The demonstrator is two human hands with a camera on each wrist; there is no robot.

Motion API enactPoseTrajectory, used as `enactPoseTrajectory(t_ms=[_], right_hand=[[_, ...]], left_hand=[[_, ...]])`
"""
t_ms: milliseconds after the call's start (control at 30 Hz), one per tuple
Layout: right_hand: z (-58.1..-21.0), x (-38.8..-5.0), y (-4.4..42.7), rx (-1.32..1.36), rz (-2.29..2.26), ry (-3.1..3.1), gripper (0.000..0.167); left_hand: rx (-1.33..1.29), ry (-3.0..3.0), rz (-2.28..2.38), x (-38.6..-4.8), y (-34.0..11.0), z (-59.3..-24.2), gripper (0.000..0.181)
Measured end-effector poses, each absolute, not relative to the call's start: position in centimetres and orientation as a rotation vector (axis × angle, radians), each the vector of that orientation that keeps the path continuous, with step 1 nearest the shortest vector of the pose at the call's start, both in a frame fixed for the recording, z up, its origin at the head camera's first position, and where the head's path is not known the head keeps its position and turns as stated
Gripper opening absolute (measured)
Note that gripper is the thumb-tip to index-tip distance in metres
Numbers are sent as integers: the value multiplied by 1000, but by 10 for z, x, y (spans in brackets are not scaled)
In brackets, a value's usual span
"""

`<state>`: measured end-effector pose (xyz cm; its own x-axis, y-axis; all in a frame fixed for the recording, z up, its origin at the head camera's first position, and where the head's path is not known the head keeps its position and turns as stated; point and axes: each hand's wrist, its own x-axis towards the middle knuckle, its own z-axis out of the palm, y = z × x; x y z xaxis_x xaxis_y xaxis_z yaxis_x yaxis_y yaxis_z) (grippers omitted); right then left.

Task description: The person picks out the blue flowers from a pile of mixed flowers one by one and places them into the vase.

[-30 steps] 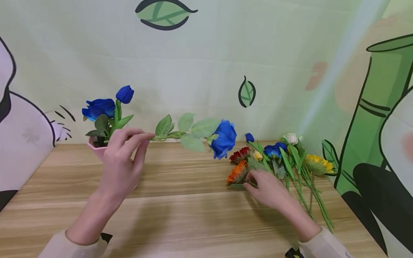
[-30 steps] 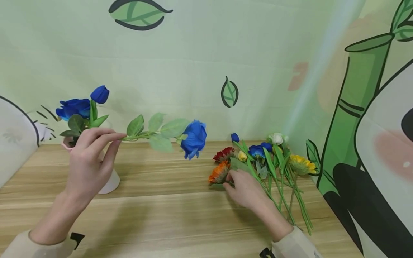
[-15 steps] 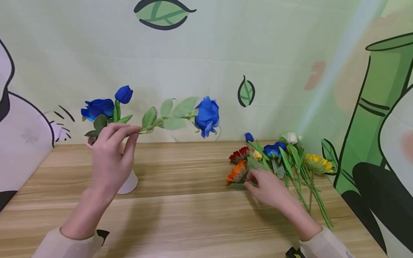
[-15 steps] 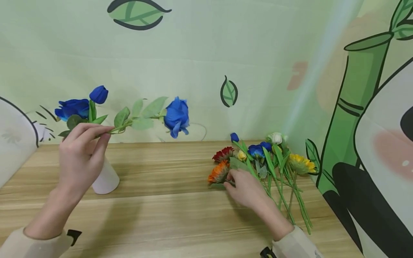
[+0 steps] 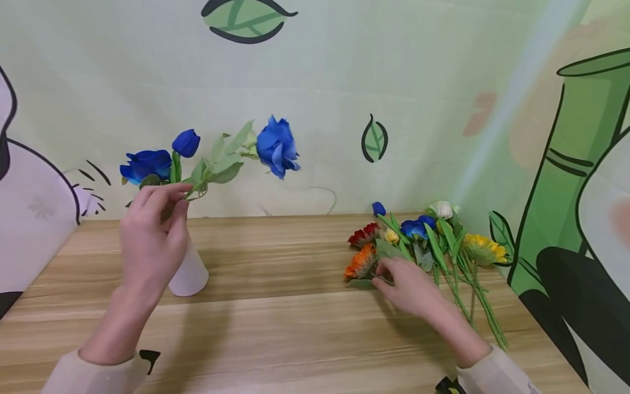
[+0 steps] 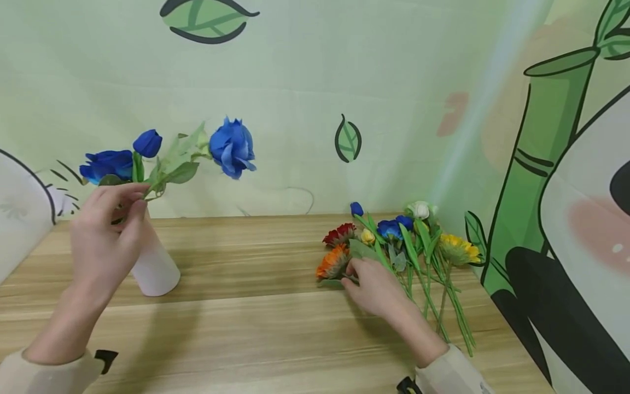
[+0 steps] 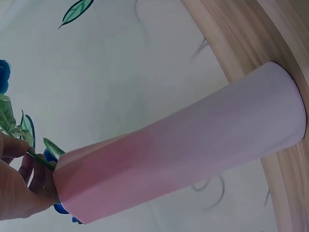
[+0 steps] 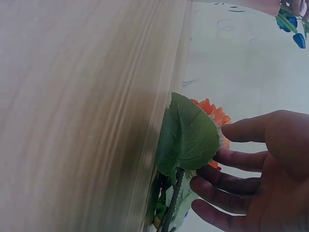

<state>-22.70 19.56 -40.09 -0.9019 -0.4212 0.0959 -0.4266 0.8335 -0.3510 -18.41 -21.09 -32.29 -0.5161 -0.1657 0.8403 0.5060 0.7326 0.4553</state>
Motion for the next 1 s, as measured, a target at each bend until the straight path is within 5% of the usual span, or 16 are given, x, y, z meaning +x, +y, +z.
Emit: enactPoseTrajectory(t_ms=[1000], right_hand=[[-402,-227,199,707,587,-2981,9]], left_hand=[[-89,-2130,-715,-183,-227,-333,13]])
